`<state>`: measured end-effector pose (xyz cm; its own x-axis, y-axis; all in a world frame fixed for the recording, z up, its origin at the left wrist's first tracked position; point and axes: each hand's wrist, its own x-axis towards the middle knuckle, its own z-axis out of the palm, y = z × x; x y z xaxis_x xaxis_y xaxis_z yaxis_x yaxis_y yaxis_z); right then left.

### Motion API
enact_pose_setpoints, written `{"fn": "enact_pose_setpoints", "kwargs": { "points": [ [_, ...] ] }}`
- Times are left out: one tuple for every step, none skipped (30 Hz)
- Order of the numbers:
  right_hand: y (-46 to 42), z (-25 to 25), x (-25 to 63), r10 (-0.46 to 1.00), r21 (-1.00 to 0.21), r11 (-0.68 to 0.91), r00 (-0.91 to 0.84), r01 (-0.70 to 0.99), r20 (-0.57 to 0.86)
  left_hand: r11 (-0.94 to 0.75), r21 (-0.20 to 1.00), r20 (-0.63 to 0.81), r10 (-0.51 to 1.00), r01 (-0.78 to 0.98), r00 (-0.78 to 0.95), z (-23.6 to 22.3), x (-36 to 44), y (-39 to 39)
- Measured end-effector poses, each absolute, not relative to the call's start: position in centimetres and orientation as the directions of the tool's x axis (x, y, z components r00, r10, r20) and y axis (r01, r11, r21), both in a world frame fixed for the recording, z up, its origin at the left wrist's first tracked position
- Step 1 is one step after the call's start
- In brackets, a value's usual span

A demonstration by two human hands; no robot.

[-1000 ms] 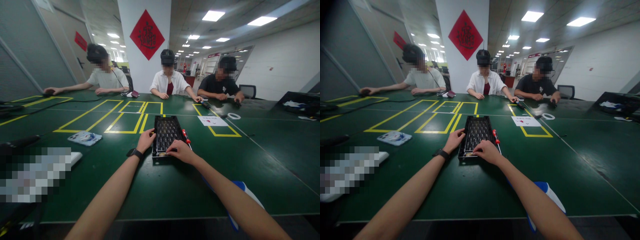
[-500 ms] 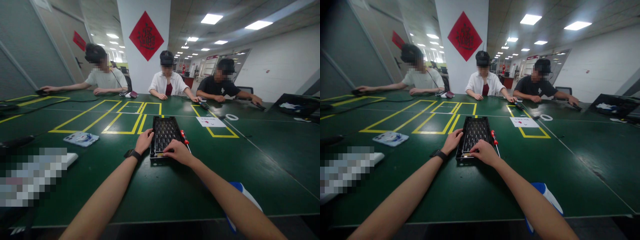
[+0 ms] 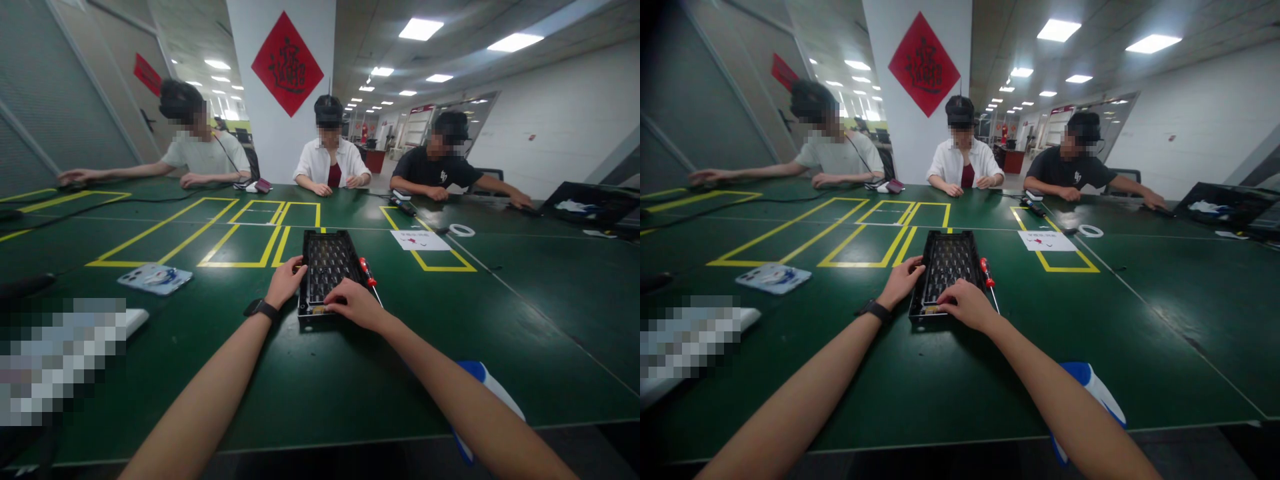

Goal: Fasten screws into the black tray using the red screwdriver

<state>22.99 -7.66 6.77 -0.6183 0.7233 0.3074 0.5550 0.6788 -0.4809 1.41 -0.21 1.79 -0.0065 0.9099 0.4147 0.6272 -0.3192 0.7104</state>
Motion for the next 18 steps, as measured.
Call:
{"fn": "enact_pose_setpoints", "kwargs": {
  "points": [
    [-7.65,6.71,23.02,0.731,-0.493,0.67,-0.608,0.555,0.31,-0.321,0.711,0.413,0.911,0.626,-0.003,1.81,1.41,-0.24],
    [-7.64,6.65,23.04,0.739,-0.505,0.662,-0.595,0.554,0.316,-0.323,0.709,0.413,0.911,0.627,0.001,1.81,1.41,-0.26],
    [-7.65,6.59,23.05,0.745,-0.516,0.655,-0.585,0.552,0.321,-0.326,0.707,0.414,0.91,0.628,0.006,1.8,1.4,-0.26],
    [-7.66,6.55,23.05,0.75,-0.525,0.651,-0.575,0.549,0.328,-0.327,0.704,0.415,0.91,0.63,0.008,1.78,1.39,-0.26],
    [-7.67,6.51,23.03,0.753,-0.531,0.648,-0.565,0.547,0.337,-0.327,0.702,0.415,0.91,0.633,0.01,1.75,1.38,-0.25],
    [-7.69,6.48,23.0,0.756,-0.534,0.646,-0.555,0.546,0.347,-0.325,0.701,0.413,0.911,0.635,0.011,1.71,1.38,-0.23],
    [-7.69,6.46,22.96,0.759,-0.535,0.644,-0.547,0.547,0.354,-0.322,0.7,0.411,0.912,0.637,0.01,1.67,1.38,-0.2],
    [-7.7,6.45,22.93,0.76,-0.534,0.643,-0.542,0.548,0.358,-0.319,0.7,0.409,0.913,0.639,0.008,1.63,1.37,-0.17],
    [-7.69,6.43,22.91,0.761,-0.534,0.643,-0.54,0.55,0.36,-0.318,0.7,0.409,0.913,0.639,0.007,1.58,1.37,-0.14],
    [-7.68,6.41,22.9,0.76,-0.532,0.644,-0.543,0.55,0.358,-0.319,0.7,0.411,0.912,0.639,0.006,1.55,1.36,-0.12],
    [-7.66,6.38,22.9,0.758,-0.53,0.646,-0.548,0.55,0.354,-0.323,0.7,0.413,0.911,0.637,0.007,1.52,1.35,-0.1],
    [-7.63,6.34,22.91,0.755,-0.525,0.648,-0.554,0.551,0.351,-0.326,0.7,0.415,0.91,0.635,0.009,1.5,1.33,-0.08],
    [-7.59,6.3,22.92,0.752,-0.518,0.652,-0.559,0.554,0.348,-0.329,0.701,0.416,0.909,0.632,0.012,1.48,1.32,-0.08],
    [-7.55,6.25,22.93,0.75,-0.509,0.655,-0.563,0.559,0.347,-0.332,0.703,0.415,0.91,0.629,0.017,1.47,1.3,-0.08],
    [-7.51,6.21,22.94,0.749,-0.497,0.657,-0.565,0.567,0.346,-0.335,0.705,0.414,0.91,0.626,0.02,1.47,1.28,-0.08],
    [-7.47,6.18,22.94,0.748,-0.483,0.659,-0.566,0.576,0.346,-0.337,0.706,0.414,0.91,0.622,0.023,1.46,1.26,-0.08],
    [-7.43,6.17,22.95,0.746,-0.469,0.663,-0.568,0.584,0.347,-0.34,0.707,0.415,0.909,0.62,0.025,1.45,1.24,-0.08],
    [-7.4,6.19,22.95,0.74,-0.454,0.67,-0.577,0.588,0.345,-0.344,0.707,0.418,0.908,0.618,0.027,1.44,1.22,-0.07]
  ]
}}
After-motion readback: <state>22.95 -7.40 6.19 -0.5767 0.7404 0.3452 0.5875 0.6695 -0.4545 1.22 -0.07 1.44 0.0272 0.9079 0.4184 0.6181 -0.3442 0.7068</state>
